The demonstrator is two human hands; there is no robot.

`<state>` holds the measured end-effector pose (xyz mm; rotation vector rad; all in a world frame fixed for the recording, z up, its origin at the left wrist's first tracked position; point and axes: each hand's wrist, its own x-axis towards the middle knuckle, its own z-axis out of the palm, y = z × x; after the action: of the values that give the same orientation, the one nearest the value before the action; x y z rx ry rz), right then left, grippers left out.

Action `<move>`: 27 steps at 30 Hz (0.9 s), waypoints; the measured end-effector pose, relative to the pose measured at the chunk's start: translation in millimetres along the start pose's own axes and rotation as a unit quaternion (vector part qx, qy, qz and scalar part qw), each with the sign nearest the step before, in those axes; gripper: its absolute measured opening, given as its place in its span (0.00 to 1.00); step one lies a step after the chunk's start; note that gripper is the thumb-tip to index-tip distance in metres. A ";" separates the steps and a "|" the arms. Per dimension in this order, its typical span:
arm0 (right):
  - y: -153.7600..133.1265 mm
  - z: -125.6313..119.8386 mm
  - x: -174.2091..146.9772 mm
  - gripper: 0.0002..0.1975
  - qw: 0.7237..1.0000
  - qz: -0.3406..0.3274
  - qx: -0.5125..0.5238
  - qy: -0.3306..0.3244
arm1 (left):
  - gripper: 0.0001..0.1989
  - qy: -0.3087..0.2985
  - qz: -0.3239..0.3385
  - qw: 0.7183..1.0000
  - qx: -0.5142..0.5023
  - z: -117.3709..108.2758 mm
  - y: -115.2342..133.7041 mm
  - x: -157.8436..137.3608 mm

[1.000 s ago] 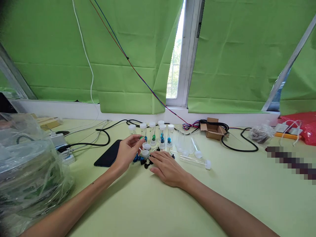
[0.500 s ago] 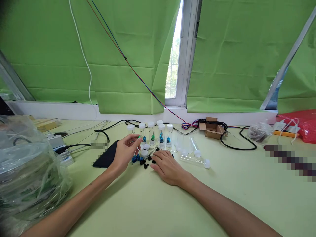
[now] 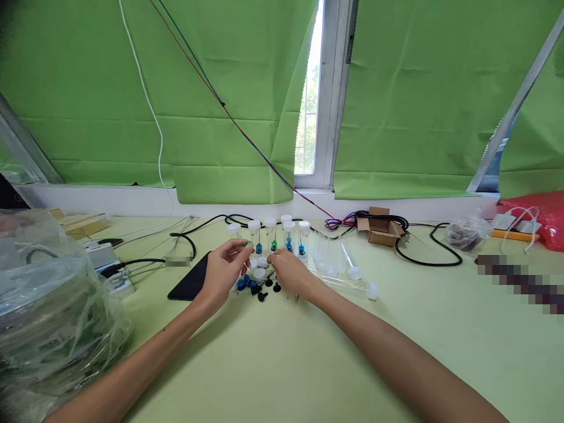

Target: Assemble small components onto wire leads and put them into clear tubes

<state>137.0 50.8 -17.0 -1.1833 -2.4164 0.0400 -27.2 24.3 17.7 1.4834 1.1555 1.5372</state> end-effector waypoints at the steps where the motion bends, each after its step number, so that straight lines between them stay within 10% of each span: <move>1: 0.6 0.7 4.6 0.14 1.000 -0.002 -0.002 -0.008 | 0.15 -0.001 0.002 1.000 -0.001 -0.1 -0.5 0.2; 27: 2.7 3.3 17.5 0.10 0.992 -0.008 -0.058 -0.109 | 0.14 -0.014 0.020 0.999 0.024 -1.8 -3.0 0.1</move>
<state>128.4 66.3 -14.0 -1.2699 -2.6491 0.0236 -29.3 25.2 15.0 1.5648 1.1595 1.5199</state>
